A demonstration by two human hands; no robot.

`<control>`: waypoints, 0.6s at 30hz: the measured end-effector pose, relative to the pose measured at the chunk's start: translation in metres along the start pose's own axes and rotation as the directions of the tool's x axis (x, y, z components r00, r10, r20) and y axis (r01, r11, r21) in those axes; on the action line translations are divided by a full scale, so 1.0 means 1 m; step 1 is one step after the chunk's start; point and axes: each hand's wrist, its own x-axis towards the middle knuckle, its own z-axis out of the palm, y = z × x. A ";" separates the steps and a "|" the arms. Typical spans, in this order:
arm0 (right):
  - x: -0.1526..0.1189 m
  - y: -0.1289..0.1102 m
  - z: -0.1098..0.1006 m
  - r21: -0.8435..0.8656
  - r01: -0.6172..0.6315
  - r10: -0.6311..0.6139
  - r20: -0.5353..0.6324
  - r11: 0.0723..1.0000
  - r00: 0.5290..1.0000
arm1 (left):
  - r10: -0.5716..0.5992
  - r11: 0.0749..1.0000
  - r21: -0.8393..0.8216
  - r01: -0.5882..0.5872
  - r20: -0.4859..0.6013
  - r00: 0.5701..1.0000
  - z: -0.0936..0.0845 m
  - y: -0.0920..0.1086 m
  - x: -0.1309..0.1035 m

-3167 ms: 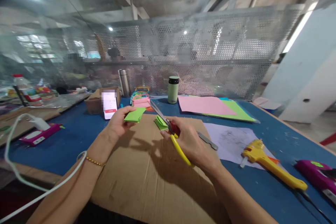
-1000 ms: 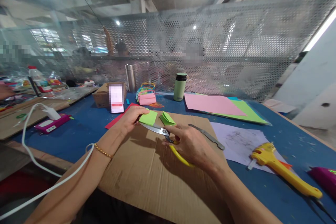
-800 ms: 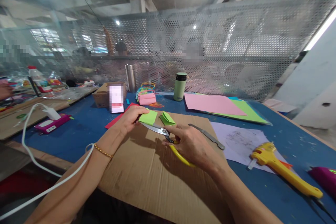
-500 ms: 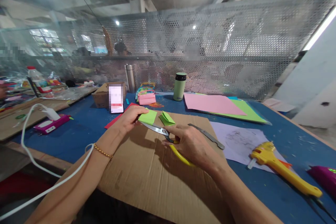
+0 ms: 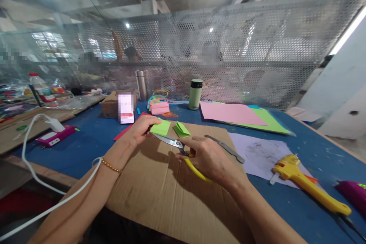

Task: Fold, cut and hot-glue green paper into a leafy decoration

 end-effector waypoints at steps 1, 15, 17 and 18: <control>0.000 0.000 0.000 -0.007 -0.002 0.002 -0.002 1.000 1.000 | -0.004 1.000 0.028 0.004 0.012 1.000 0.000 0.000 0.000; -0.002 0.006 0.003 -0.028 0.054 -0.054 -0.010 0.998 0.998 | 0.034 0.923 0.377 -0.075 0.115 0.993 0.001 0.001 0.001; -0.001 0.005 0.003 -0.035 0.060 -0.061 -0.017 0.998 0.998 | 0.028 0.921 0.383 -0.069 0.112 0.993 0.001 0.001 0.001; -0.001 0.004 0.003 -0.039 0.060 -0.061 -0.019 0.997 0.998 | 0.021 0.921 0.384 -0.061 0.107 0.994 0.001 0.001 0.001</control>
